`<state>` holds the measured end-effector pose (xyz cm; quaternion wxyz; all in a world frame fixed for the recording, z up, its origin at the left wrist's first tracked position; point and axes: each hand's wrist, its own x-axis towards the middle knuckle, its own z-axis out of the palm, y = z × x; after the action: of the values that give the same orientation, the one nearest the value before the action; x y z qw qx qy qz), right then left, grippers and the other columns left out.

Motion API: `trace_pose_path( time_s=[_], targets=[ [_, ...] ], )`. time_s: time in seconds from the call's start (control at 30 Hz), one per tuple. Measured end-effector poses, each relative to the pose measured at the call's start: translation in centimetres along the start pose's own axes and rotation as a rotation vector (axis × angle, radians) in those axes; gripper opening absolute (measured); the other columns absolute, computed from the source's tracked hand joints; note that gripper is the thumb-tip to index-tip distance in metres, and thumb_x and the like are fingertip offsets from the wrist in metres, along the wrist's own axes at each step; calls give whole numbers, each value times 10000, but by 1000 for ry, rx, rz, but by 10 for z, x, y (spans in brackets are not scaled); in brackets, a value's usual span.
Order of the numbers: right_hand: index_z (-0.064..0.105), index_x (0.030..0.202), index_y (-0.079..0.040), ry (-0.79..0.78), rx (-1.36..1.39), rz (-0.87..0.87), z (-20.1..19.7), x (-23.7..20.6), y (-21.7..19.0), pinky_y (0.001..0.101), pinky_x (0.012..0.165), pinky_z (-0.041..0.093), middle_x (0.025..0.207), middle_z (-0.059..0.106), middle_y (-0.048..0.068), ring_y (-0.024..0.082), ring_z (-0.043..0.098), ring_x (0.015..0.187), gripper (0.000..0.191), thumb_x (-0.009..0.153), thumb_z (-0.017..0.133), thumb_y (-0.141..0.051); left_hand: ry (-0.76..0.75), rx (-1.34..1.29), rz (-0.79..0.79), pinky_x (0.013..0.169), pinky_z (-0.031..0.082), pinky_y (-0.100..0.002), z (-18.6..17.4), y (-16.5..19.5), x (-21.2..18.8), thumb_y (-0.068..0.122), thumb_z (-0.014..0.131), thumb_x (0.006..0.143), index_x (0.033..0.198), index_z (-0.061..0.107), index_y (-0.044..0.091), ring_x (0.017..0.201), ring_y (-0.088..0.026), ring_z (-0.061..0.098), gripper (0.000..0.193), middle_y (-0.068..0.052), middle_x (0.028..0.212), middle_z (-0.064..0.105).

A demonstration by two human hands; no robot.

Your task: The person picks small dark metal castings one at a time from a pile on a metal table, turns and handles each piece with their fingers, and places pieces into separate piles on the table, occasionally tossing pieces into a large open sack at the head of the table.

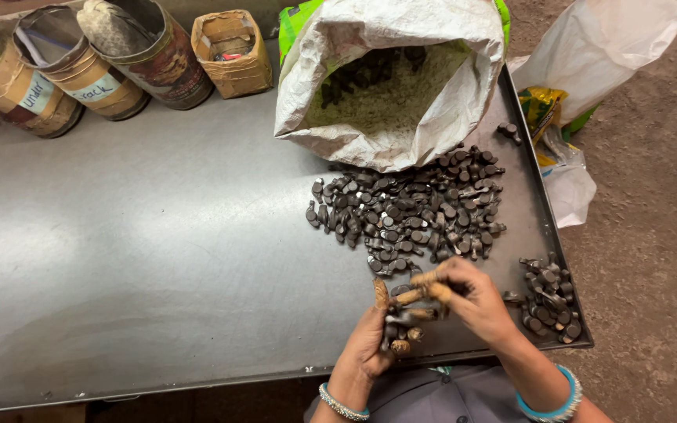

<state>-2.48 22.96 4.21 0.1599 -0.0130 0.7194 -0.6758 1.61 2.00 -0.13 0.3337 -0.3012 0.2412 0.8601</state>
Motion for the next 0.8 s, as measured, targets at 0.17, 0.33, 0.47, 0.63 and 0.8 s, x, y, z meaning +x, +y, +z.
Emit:
trace_pose_path(
  time_s=[0.17,0.33,0.47,0.63,0.8],
  targets=[
    [781,1105,-115,162,-768,-311,22,22,-19,386,815,519,967,655,82,265,629,939,341,769,781,-56,-105,-77,64,420,464,-231,-10,13,-2,550,629,937,1168,681,-13,607,-167,652,611,-68,799,676],
    [778,1079,-155,108,-816,-330,18,12,-13,399,879,514,1024,688,60,272,626,1002,348,752,776,-38,-5,-64,182,410,460,-239,-29,35,-13,538,641,928,1107,730,-10,568,-156,633,583,-40,724,638],
    [766,1060,-137,86,-747,-256,4,-3,-14,384,897,532,1050,708,47,269,641,1037,366,705,795,-49,-27,-113,236,425,445,-249,-44,41,-11,466,669,941,1121,715,3,575,-148,612,499,-38,749,646],
    [674,1152,-32,184,-882,-261,20,-11,-11,445,896,488,1064,636,158,359,586,1018,569,626,866,-131,-33,-154,200,421,432,-253,-48,35,0,431,675,939,1134,704,8,577,-155,605,466,-38,750,645],
    [661,1084,-60,288,-696,-72,18,-4,13,349,842,562,1015,721,86,244,714,938,364,760,825,-90,-36,-189,150,450,456,-274,-47,26,4,401,678,930,1150,697,27,601,-170,616,434,-25,749,631]
  ],
)
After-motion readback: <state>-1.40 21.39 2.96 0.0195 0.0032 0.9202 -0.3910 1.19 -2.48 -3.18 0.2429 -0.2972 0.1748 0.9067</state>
